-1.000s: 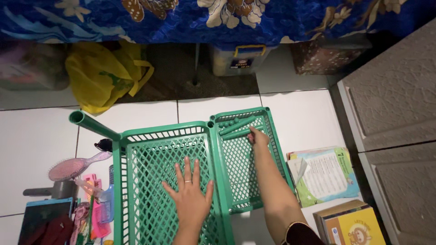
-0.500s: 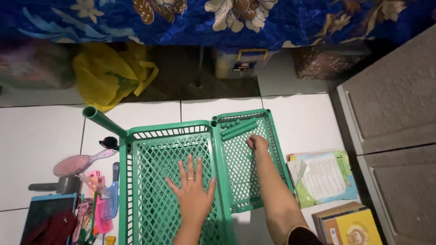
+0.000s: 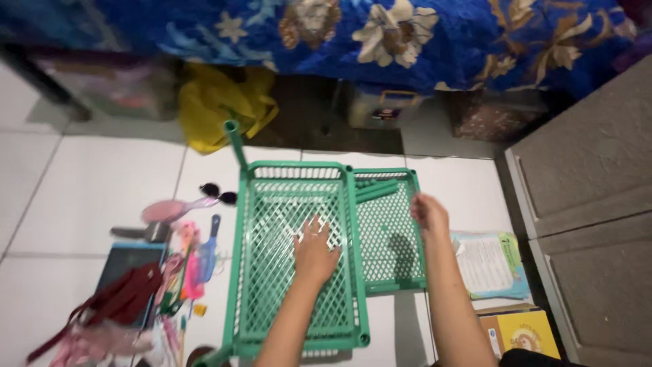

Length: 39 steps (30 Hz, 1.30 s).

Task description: The person sits on the floor and disassembles a green plastic storage stand. They remove the legs from the frame and separate the two mesh trays, placing the components on the floor.

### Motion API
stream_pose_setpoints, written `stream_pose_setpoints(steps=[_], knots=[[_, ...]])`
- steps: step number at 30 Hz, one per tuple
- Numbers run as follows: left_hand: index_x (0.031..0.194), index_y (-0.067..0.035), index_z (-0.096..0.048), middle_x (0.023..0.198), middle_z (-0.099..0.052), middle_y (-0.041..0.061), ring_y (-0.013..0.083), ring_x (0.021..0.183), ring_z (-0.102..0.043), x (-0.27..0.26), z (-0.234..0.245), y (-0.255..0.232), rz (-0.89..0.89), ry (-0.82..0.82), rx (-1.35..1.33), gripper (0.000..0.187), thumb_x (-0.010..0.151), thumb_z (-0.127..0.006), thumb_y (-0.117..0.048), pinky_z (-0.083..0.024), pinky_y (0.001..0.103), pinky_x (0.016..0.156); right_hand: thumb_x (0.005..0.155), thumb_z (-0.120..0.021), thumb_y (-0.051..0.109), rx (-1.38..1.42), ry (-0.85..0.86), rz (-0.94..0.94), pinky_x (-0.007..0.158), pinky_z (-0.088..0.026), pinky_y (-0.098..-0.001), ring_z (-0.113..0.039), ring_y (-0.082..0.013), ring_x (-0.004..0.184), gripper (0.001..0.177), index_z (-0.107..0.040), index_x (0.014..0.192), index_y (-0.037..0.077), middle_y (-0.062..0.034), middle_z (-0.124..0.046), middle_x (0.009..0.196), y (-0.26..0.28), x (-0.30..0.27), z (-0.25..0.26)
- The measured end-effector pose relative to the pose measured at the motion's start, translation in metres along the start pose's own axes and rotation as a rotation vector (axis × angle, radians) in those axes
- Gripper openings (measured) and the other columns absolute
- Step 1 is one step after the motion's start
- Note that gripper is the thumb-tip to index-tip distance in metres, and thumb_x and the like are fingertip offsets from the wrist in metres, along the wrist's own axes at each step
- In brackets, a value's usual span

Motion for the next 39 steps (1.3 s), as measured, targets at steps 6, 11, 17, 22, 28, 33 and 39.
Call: stream_pose_setpoints(steps=[6,11,17,22,28,33,39], knots=[[0.136,-0.005,-0.058,0.153,-0.047,0.017,0.0398,0.148,-0.033,-0.113,0.038,-0.010,-0.173,0.079,-0.045,0.057,0.092,-0.069,-0.040,-0.027,0.061,0.117,0.100,-0.066,0.013,-0.335,0.484,0.366,0.076,-0.053,-0.0261,-0.066,-0.0135,0.084,0.018,-0.069,0.114,0.002,-0.0084,-0.072,0.098,0.080,-0.126,-0.166],[0.135,-0.009,-0.057,0.145,-0.055,0.010,0.0294,0.142,-0.047,-0.188,0.059,0.001,-0.036,0.359,0.012,0.063,0.091,-0.063,-0.055,-0.038,0.046,0.117,0.087,-0.076,0.028,-0.829,0.984,0.594,0.076,-0.057,-0.0320,-0.071,-0.0177,0.089,0.033,-0.073,0.113,0.006,-0.0053,-0.074,0.109,0.068,-0.305,-0.279],[0.150,-0.007,-0.044,0.152,-0.048,0.013,0.0296,0.144,-0.042,-0.191,0.013,0.055,-0.294,-0.385,-0.258,0.066,0.096,-0.067,-0.036,-0.030,0.046,0.119,0.069,-0.079,0.061,-1.193,1.022,1.054,0.060,-0.054,-0.0430,-0.068,-0.0324,0.071,0.062,-0.069,0.085,0.001,-0.0150,-0.068,0.080,0.034,-0.424,-0.323],[0.147,-0.010,-0.045,0.148,-0.051,0.007,0.0224,0.143,-0.044,-0.169,-0.068,0.099,-0.090,-0.290,-0.211,0.054,0.100,-0.058,-0.035,-0.029,0.041,0.123,0.082,-0.075,0.059,-1.231,0.857,1.104,0.052,-0.052,-0.0427,-0.065,-0.0313,0.057,0.057,-0.061,0.063,0.007,-0.0115,-0.063,0.062,-0.013,-0.428,-0.322],[0.148,0.000,-0.044,0.150,-0.048,0.019,0.0325,0.141,-0.042,-0.168,-0.055,0.095,-0.245,-0.366,-0.307,0.053,0.100,-0.055,-0.022,-0.029,0.047,0.116,0.084,-0.075,0.046,-1.180,1.088,1.030,0.052,-0.050,-0.0447,-0.062,-0.0344,0.057,0.045,-0.062,0.062,0.009,-0.0122,-0.063,0.063,-0.033,-0.402,-0.320],[0.139,-0.001,-0.051,0.141,-0.055,0.021,0.0342,0.133,-0.049,-0.173,-0.014,0.076,-0.175,-0.233,-0.328,0.046,0.097,-0.058,-0.020,-0.035,0.045,0.112,0.083,-0.075,0.042,-1.130,1.353,0.932,0.054,-0.049,-0.0451,-0.061,-0.0349,0.058,0.043,-0.060,0.061,0.009,-0.0117,-0.062,0.064,-0.026,-0.390,-0.332],[0.136,-0.006,-0.057,0.139,-0.059,0.019,0.0340,0.131,-0.055,-0.174,0.001,0.062,-0.160,-0.019,-0.090,0.041,0.095,-0.055,-0.013,-0.039,0.044,0.113,0.084,-0.075,0.042,-1.123,1.558,0.923,0.057,-0.048,-0.0454,-0.062,-0.0358,0.064,0.043,-0.059,0.063,0.008,-0.0119,-0.062,0.066,-0.014,-0.387,-0.345]])
Point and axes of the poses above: each hand's wrist, its own x-axis towards the middle knuckle, its own z-axis out of the back of the hand, y = z × x, the point moved 3 cm from there along x, towards the middle knuckle
